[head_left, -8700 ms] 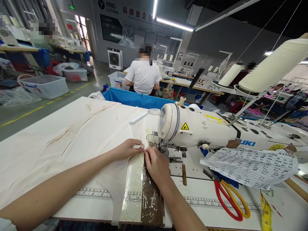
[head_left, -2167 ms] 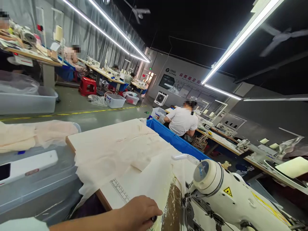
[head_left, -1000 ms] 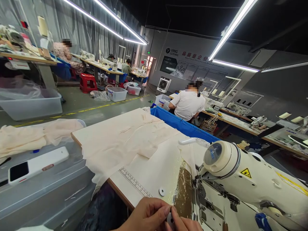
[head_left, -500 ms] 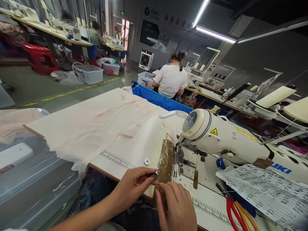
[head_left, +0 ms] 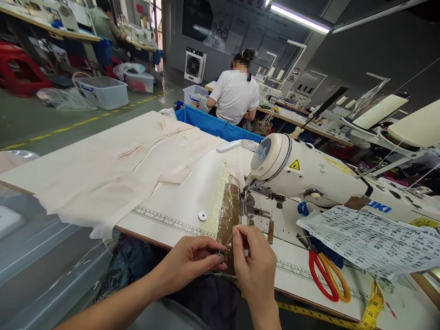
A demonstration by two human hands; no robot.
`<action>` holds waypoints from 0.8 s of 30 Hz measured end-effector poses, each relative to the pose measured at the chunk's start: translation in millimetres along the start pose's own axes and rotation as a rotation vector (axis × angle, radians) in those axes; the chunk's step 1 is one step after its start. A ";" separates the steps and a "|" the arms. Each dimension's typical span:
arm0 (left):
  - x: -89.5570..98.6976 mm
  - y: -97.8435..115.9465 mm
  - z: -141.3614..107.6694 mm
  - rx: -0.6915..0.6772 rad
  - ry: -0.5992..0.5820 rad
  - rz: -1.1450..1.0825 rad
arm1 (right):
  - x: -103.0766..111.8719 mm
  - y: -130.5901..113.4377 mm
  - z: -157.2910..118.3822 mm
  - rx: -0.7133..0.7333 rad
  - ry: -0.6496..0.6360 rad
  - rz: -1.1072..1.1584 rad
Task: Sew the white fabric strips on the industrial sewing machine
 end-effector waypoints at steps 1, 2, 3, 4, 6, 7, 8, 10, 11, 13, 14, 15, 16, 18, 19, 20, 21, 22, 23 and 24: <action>0.5 -1.1 0.0 0.002 0.001 -0.012 | 1.7 2.4 -2.4 -0.032 0.022 0.044; 0.7 -1.4 0.0 0.003 0.000 -0.023 | 3.0 4.9 -4.9 -0.073 0.037 0.119; 0.5 -1.1 0.0 0.006 -0.002 -0.034 | 3.2 7.3 -7.4 -0.116 0.037 0.227; 0.2 -0.2 0.0 0.008 -0.001 -0.043 | 2.0 9.2 -9.8 -0.157 0.024 0.364; -0.2 3.4 -0.2 0.004 0.004 -0.054 | -3.4 8.8 -13.3 -0.186 -0.023 0.686; -0.6 5.6 -0.5 0.003 0.005 -0.054 | -5.9 7.0 -14.4 -0.176 -0.039 0.838; -1.0 7.8 -1.0 0.007 0.003 -0.054 | -7.5 5.1 -15.2 -0.154 -0.044 0.962; -1.4 11.0 -2.9 0.029 -0.003 -0.063 | -8.7 4.2 -16.4 -0.135 -0.021 1.083; -1.4 12.1 -4.2 0.045 -0.005 -0.075 | -8.5 5.0 -16.9 -0.141 -0.001 1.072; -0.3 14.2 -6.8 0.058 0.002 -0.098 | -6.0 6.7 -18.3 -0.167 0.046 0.957; 0.9 15.6 -7.8 0.050 0.013 -0.098 | -4.4 6.5 -19.3 -0.184 0.067 0.893; 2.4 17.5 -8.5 0.029 0.026 -0.083 | -3.0 5.2 -20.8 -0.204 0.085 0.845; 4.1 20.0 -8.8 -0.007 0.045 -0.052 | -2.4 2.7 -22.8 -0.225 0.097 0.823; 8.4 27.4 -9.7 -0.134 0.110 0.053 | -5.6 -5.7 -28.4 -0.272 0.079 0.855; 10.0 31.4 -10.6 -0.210 0.146 0.115 | -9.3 -11.4 -31.6 -0.289 0.050 0.894; 10.9 34.9 -11.9 -0.280 0.179 0.171 | -14.2 -17.6 -34.9 -0.297 0.010 0.933; 11.2 37.3 -13.4 -0.333 0.204 0.221 | -19.6 -23.3 -38.0 -0.300 -0.036 0.959; 11.0 38.5 -14.6 -0.361 0.221 0.268 | -25.0 -28.0 -40.6 -0.299 -0.084 0.965; 10.7 38.8 -15.6 -0.364 0.231 0.315 | -29.8 -30.9 -42.7 -0.298 -0.129 0.951; 10.7 38.6 -16.5 -0.349 0.242 0.363 | -33.9 -32.1 -44.0 -0.298 -0.173 0.927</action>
Point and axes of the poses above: each hand's wrist, its own z-axis towards the middle knuckle, its own x-axis out of the back of the hand, y = z × x, the point moved 6 cm from there along z, towards the middle knuckle, and after that the axes turned 11 degrees about -y, right-handed, at the moved point
